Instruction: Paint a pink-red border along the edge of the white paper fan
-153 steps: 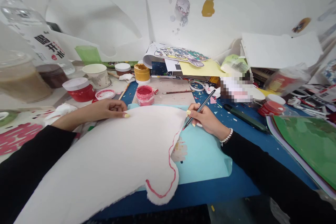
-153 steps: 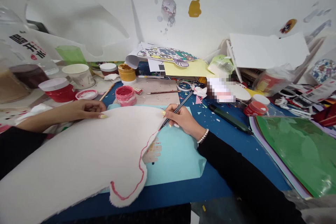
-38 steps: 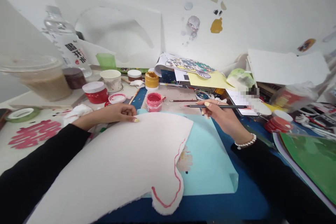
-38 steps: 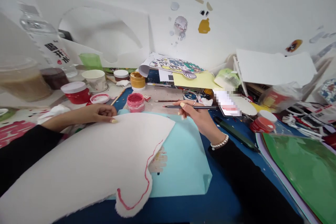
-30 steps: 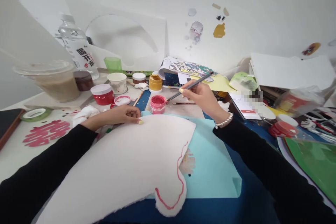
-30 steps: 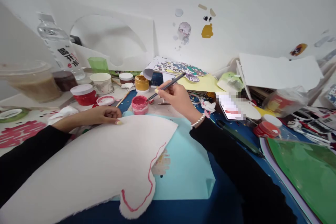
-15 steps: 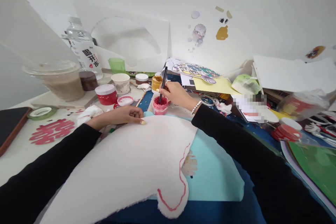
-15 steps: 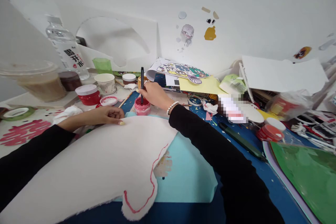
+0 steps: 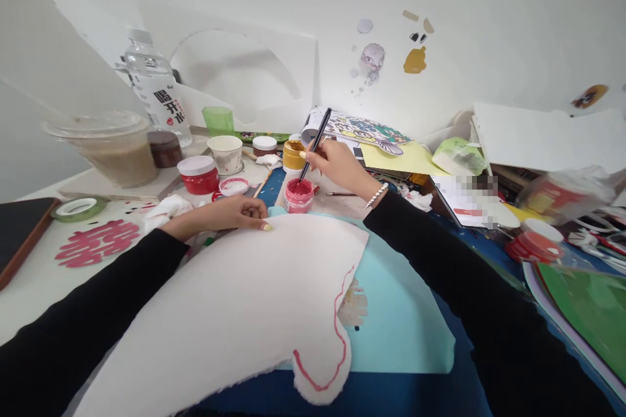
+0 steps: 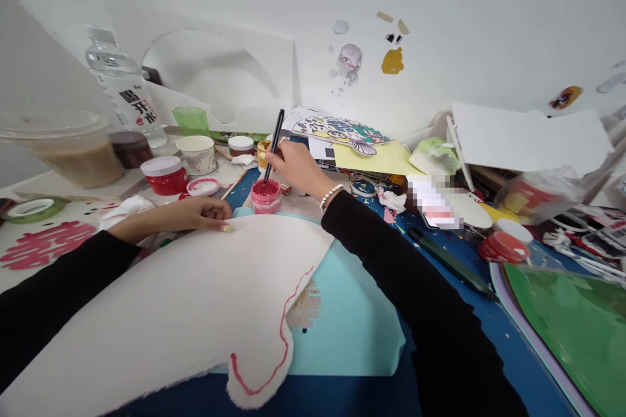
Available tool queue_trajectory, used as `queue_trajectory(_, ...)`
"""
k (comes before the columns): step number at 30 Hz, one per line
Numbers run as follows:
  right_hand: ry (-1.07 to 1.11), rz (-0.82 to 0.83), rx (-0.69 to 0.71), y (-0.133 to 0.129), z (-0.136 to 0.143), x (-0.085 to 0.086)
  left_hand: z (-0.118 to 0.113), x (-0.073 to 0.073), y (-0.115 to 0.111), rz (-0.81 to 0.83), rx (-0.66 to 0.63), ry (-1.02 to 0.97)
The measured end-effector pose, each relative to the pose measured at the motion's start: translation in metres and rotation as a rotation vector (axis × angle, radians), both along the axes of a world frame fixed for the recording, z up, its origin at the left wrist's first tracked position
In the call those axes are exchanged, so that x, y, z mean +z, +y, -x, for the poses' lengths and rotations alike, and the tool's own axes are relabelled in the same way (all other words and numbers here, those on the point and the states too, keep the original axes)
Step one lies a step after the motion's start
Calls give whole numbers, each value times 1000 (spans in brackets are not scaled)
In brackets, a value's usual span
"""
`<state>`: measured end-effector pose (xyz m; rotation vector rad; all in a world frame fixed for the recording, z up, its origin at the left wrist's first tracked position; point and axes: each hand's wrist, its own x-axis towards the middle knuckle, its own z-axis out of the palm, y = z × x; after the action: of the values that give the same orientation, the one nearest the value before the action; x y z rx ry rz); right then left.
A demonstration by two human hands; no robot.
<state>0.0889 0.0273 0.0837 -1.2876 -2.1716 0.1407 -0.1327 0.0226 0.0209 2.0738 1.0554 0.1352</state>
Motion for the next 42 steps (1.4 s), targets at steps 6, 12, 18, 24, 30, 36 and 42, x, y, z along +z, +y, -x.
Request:
queue_trajectory(6,329,139,75,-29,-23,16,0,-1,1,10,3,3)
queue_trajectory(12,675,307,65,-80,-69,-13,0,-2,3,12,4,-6)
queue_trajectory(18,864,503,-52,-108,-98,-67,-1,2,-1,10,-1,13)
queue_trajectory(24,785,478,-7,-112,-93,-79,-3,2,0,22,6,58)
queue_trajectory(30,666,296,-54,-118,-85,-89,-6,4,-1,14,27,88)
queue_trajectory(36,555,252,-51,-122,-81,-88,-4,3,1,36,20,75)
queue_trajectory(42,500,236,-46,-123,-79,-86,-3,1,2,44,23,56)
